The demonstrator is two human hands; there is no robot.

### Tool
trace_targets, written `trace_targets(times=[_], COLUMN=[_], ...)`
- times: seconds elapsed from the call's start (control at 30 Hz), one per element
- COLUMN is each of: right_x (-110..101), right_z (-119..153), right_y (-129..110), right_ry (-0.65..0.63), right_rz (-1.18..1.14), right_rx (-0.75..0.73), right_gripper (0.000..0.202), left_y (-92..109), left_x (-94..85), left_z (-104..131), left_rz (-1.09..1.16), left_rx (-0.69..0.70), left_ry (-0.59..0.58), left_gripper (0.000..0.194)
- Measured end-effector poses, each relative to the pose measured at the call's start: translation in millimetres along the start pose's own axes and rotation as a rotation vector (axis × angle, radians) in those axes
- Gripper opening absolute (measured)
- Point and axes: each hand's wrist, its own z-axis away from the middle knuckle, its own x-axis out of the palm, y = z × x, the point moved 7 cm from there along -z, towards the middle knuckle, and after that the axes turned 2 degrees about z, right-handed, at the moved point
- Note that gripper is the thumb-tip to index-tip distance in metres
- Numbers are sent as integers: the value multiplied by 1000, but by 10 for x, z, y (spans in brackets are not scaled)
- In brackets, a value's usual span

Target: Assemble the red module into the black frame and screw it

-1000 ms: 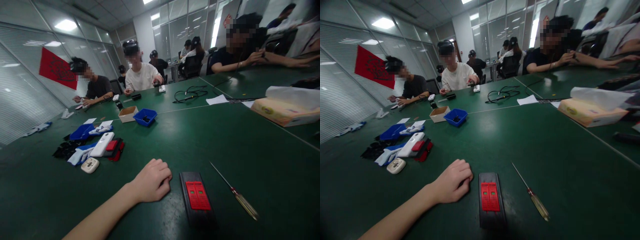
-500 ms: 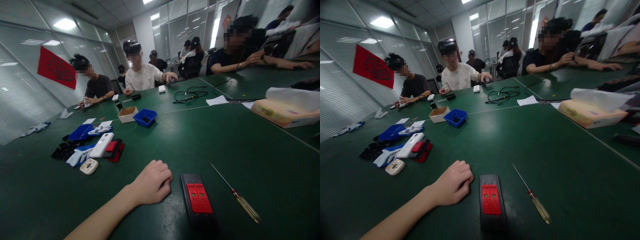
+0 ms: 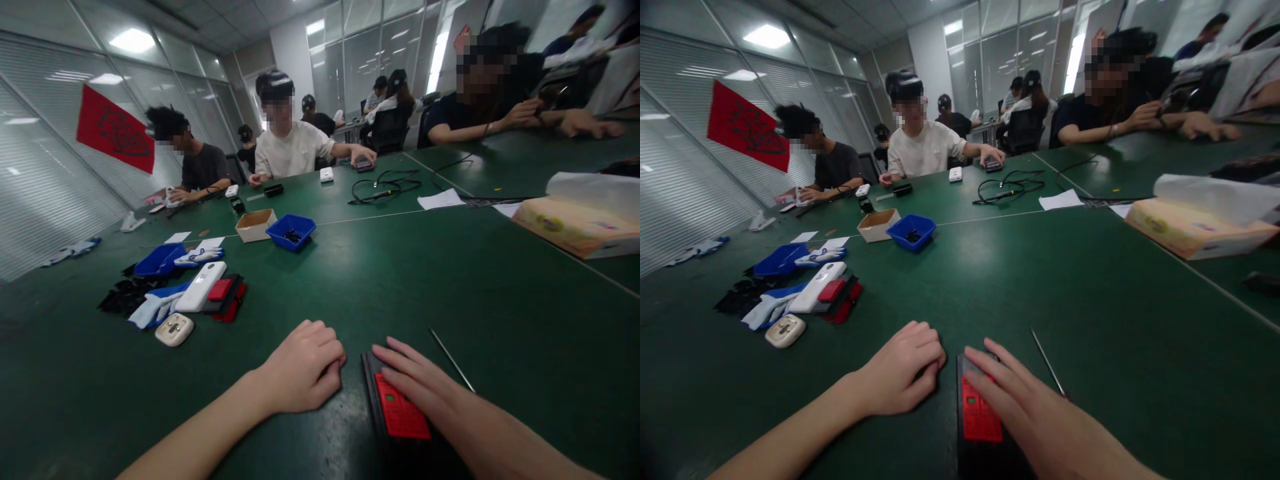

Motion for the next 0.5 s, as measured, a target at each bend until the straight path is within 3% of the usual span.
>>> trace_targets(times=[0.1, 0.23, 0.5], right_x=[102, 148, 235], right_z=[-58, 115, 211], right_y=[-195, -100, -29], right_ry=[26, 181, 196], right_rz=[40, 108, 171], right_rx=[-99, -203, -236], right_gripper=[85, 79, 70], left_y=[7, 16, 11], left_x=[-5, -16, 0], left_z=[-6, -10, -11], left_rz=[4, 4, -9], left_rx=[-4, -12, -22], left_ry=[-5, -15, -39], left_gripper=[10, 9, 9])
